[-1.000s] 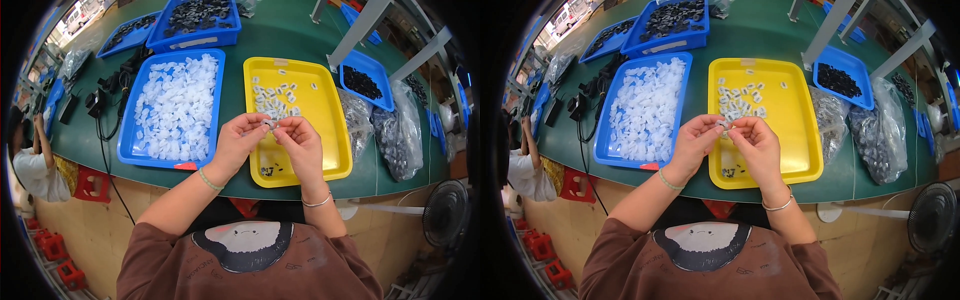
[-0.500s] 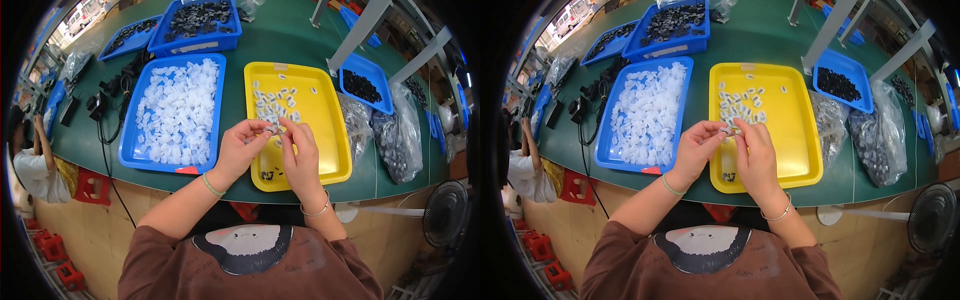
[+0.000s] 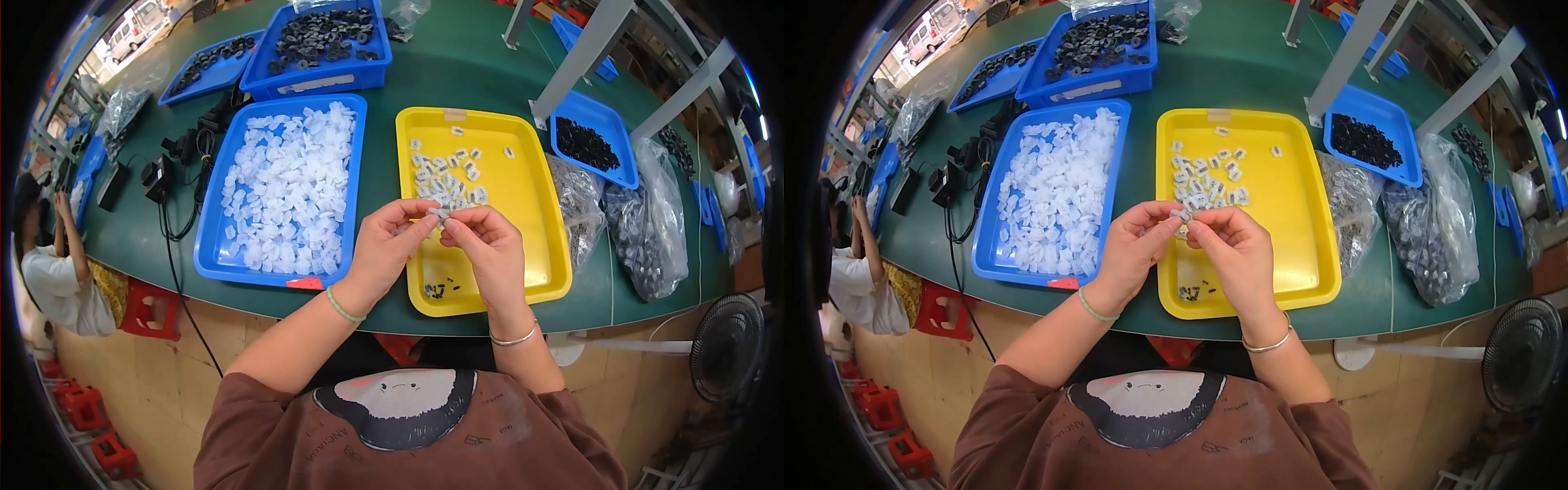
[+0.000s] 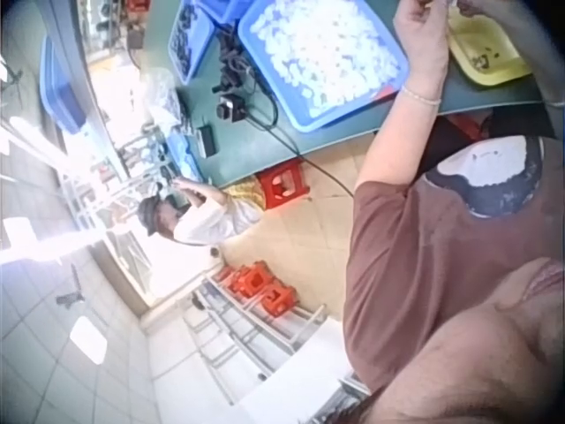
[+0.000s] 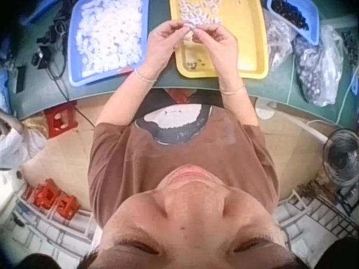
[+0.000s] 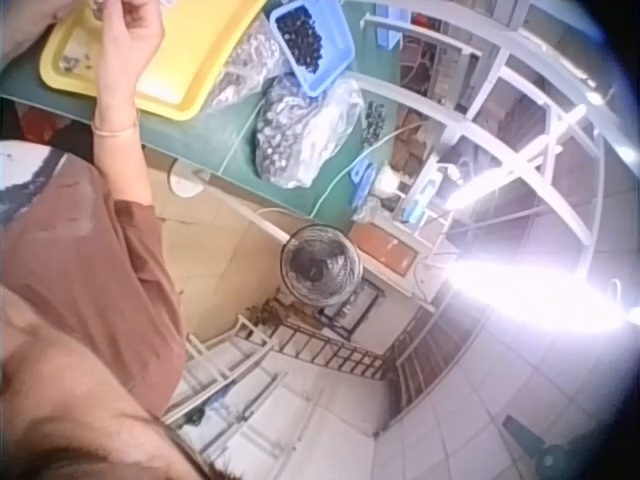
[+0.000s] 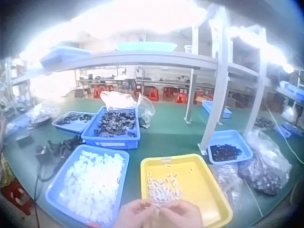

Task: The person assembles small components by picking silicone pieces, plastic frames, and small black inserts from trays and fitting them together by hand.

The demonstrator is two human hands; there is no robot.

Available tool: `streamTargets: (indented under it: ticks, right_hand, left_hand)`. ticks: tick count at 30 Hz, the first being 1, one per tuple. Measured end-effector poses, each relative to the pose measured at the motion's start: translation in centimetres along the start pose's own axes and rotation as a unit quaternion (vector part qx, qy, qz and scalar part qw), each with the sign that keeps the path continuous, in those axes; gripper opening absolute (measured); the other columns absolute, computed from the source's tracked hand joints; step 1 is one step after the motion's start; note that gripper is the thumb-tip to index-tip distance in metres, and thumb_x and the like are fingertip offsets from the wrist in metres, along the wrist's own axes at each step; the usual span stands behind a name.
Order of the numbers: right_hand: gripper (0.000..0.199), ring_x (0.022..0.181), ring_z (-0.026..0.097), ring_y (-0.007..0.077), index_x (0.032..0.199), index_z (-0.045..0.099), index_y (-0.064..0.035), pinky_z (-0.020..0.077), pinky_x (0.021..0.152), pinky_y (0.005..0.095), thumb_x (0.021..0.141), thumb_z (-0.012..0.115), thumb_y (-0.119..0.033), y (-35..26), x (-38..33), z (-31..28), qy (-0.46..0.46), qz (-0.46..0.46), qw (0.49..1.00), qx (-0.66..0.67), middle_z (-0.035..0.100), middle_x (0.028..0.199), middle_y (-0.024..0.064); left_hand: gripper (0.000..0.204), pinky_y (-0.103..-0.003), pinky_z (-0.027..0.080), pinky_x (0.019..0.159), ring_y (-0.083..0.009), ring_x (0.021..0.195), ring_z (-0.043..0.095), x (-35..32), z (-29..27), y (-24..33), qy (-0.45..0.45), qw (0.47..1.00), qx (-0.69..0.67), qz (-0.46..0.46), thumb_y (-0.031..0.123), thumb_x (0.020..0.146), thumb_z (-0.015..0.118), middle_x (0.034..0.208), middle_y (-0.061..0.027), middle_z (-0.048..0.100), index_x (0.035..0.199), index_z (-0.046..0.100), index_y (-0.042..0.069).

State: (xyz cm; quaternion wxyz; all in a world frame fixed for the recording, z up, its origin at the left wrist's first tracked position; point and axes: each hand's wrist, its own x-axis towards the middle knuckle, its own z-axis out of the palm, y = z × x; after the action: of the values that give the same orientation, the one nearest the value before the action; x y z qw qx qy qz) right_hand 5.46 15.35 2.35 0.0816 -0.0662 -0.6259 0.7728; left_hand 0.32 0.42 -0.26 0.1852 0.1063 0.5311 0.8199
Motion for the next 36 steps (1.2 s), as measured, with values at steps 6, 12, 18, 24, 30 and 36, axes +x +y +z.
streamTargets:
  ticks: [6,12,18,24,30,36]
  right_hand:
    - [0.01,0.074,0.057,0.0057,0.094,0.061,0.0008,0.0474,0.069,0.0189,0.088,0.066,-0.006,0.9,0.0,-0.1,0.017,0.0,1.0,-0.013,0.063,0.084,0.0017]
    - [0.009,0.073,0.055,0.004,0.092,0.061,0.0004,0.045,0.066,0.0177,0.087,0.067,-0.006,1.2,-0.1,0.0,0.03,-0.023,0.999,-0.039,0.063,0.082,0.0002]
    - [0.009,0.071,0.056,0.0037,0.09,0.062,0.001,0.0449,0.064,0.0171,0.086,0.068,-0.005,0.1,0.0,-0.3,0.028,-0.011,0.998,-0.047,0.064,0.081,0.0004]
    - [0.01,0.071,0.056,0.0051,0.09,0.064,-0.0001,0.0454,0.065,0.0179,0.085,0.069,-0.008,-0.3,0.7,-1.0,-0.011,0.042,0.998,-0.041,0.063,0.079,0.0007]
    - [0.011,0.07,0.056,0.0065,0.09,0.064,-0.0024,0.0455,0.066,0.0187,0.086,0.068,-0.011,-0.2,1.2,-1.8,-0.053,0.117,0.991,0.023,0.063,0.078,0.0014]
    - [0.011,0.071,0.057,0.0064,0.091,0.063,-0.0024,0.0456,0.065,0.0186,0.087,0.068,-0.012,0.0,1.3,-2.1,-0.06,0.115,0.991,0.021,0.063,0.08,0.0017]
  left_hand:
    - [0.018,-0.015,0.034,0.053,0.0021,0.06,0.043,0.0,0.1,-0.1,-0.002,1.0,0.019,-0.001,0.01,0.088,0.066,0.075,0.0072,0.059,0.105,0.066,0.002]
    - [0.018,-0.014,0.037,0.057,0.0021,0.062,0.044,-0.1,-0.2,-0.5,-0.003,0.998,0.069,0.013,0.009,0.088,0.066,0.078,0.0065,0.06,0.104,0.067,0.001]
    - [0.021,-0.016,0.036,0.055,-0.0014,0.062,0.045,-0.2,0.0,0.1,-0.03,0.998,0.054,0.003,0.012,0.091,0.062,0.08,0.0044,0.062,0.108,0.067,0.001]
    - [0.021,-0.018,0.037,0.055,-0.0036,0.067,0.048,0.0,-0.3,0.4,-0.043,0.996,0.075,0.014,0.013,0.092,0.06,0.093,-0.0005,0.063,0.107,0.068,0.0]
    - [0.02,-0.017,0.039,0.06,-0.0048,0.073,0.052,0.0,-0.3,0.4,-0.053,0.994,0.09,0.019,0.012,0.092,0.06,0.094,-0.0033,0.063,0.106,0.068,0.0]
    - [0.021,-0.017,0.031,0.05,-0.0023,0.058,0.04,-0.1,0.3,0.2,-0.033,0.995,0.087,0.027,0.013,0.093,0.055,0.086,0.0016,0.056,0.109,0.064,0.001]
